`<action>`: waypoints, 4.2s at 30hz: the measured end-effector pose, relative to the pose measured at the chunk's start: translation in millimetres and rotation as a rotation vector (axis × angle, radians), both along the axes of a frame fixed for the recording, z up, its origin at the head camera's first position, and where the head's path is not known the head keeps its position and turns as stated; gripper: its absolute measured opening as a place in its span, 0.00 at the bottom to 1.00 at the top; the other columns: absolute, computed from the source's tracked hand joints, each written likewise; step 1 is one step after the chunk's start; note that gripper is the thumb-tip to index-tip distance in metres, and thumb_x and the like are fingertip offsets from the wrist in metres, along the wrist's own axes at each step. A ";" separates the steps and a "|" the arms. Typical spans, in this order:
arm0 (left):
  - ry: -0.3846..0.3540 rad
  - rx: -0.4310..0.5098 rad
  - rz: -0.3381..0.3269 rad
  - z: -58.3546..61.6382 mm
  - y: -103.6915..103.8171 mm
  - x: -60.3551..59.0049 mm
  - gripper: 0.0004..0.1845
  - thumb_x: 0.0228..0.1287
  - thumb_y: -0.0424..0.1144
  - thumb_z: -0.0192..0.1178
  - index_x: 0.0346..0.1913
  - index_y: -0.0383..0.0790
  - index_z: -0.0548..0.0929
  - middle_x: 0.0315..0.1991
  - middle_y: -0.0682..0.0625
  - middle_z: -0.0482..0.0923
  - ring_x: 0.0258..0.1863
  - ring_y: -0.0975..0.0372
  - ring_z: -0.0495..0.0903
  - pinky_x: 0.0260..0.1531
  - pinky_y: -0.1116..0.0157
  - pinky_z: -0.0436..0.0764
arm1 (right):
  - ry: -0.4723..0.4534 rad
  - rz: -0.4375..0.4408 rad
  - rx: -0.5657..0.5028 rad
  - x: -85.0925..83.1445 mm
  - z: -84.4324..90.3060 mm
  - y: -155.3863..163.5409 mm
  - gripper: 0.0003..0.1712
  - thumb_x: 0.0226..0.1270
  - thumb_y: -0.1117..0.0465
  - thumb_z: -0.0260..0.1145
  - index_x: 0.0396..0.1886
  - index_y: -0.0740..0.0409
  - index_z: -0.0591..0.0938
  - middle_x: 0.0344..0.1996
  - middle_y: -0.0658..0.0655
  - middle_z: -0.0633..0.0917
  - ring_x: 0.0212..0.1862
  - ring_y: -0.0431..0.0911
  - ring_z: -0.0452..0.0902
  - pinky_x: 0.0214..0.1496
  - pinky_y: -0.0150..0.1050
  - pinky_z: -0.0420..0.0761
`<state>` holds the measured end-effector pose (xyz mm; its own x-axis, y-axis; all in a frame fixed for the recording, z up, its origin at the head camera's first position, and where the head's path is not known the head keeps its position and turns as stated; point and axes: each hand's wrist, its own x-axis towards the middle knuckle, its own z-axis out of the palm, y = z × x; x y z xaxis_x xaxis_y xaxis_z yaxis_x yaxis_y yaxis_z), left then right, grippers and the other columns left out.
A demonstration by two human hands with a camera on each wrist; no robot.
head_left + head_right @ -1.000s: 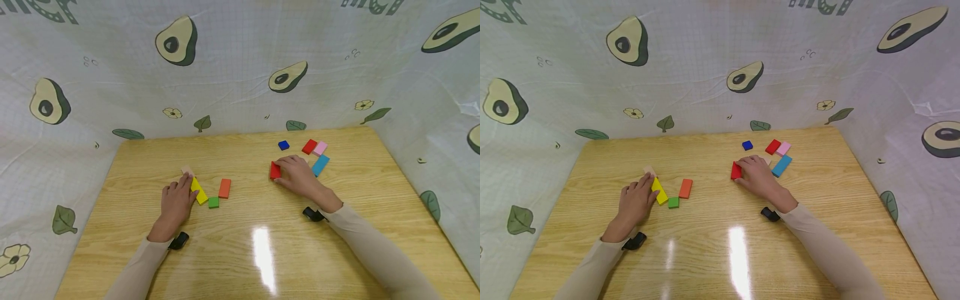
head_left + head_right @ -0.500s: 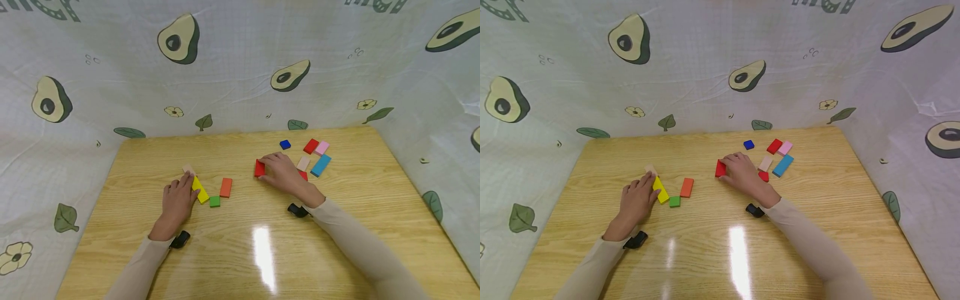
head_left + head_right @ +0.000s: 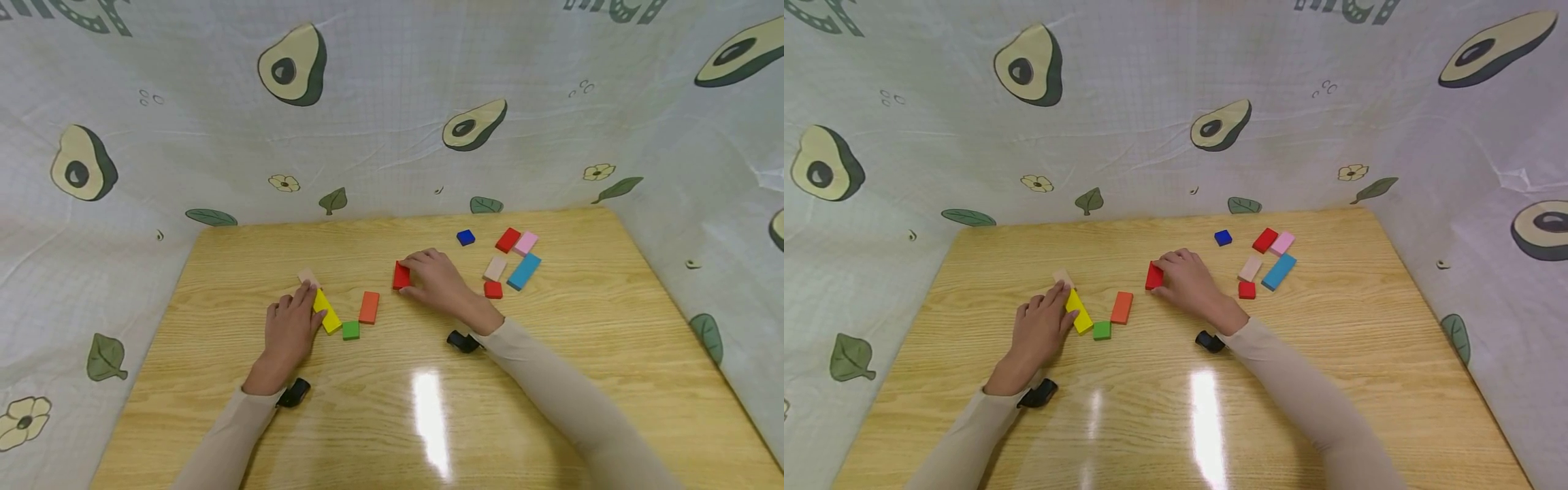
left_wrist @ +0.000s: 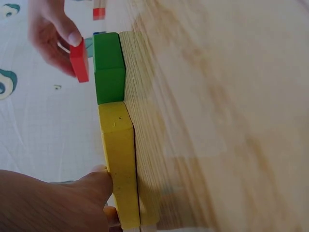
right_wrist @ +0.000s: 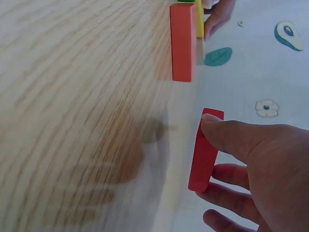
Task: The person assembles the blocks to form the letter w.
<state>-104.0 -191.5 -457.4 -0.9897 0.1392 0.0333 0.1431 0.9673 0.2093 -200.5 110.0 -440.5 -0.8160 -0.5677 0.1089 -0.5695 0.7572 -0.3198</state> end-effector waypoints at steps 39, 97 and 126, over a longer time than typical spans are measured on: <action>-0.016 -0.010 0.001 -0.3 -0.4 -0.9 0.30 0.82 0.45 0.57 0.77 0.31 0.70 0.78 0.36 0.65 0.66 0.37 0.71 0.64 0.36 0.69 | -0.061 0.001 0.034 -18.5 -9.8 -47.9 0.32 0.72 0.45 0.74 0.68 0.58 0.84 0.63 0.58 0.85 0.63 0.55 0.77 0.68 0.52 0.75; 0.029 0.005 0.002 -1.5 -1.4 0.9 0.29 0.81 0.43 0.59 0.76 0.31 0.71 0.77 0.36 0.68 0.64 0.37 0.73 0.62 0.37 0.71 | -0.067 0.057 0.037 -15.2 -15.3 -52.2 0.26 0.79 0.53 0.67 0.70 0.58 0.82 0.65 0.60 0.83 0.64 0.59 0.77 0.67 0.54 0.77; 0.018 0.001 -0.001 -0.1 0.7 1.1 0.30 0.82 0.44 0.58 0.77 0.30 0.70 0.77 0.36 0.67 0.64 0.36 0.73 0.62 0.37 0.71 | -0.041 0.032 0.004 -8.5 -11.2 -35.1 0.25 0.78 0.54 0.69 0.68 0.59 0.83 0.65 0.60 0.83 0.65 0.58 0.77 0.69 0.54 0.75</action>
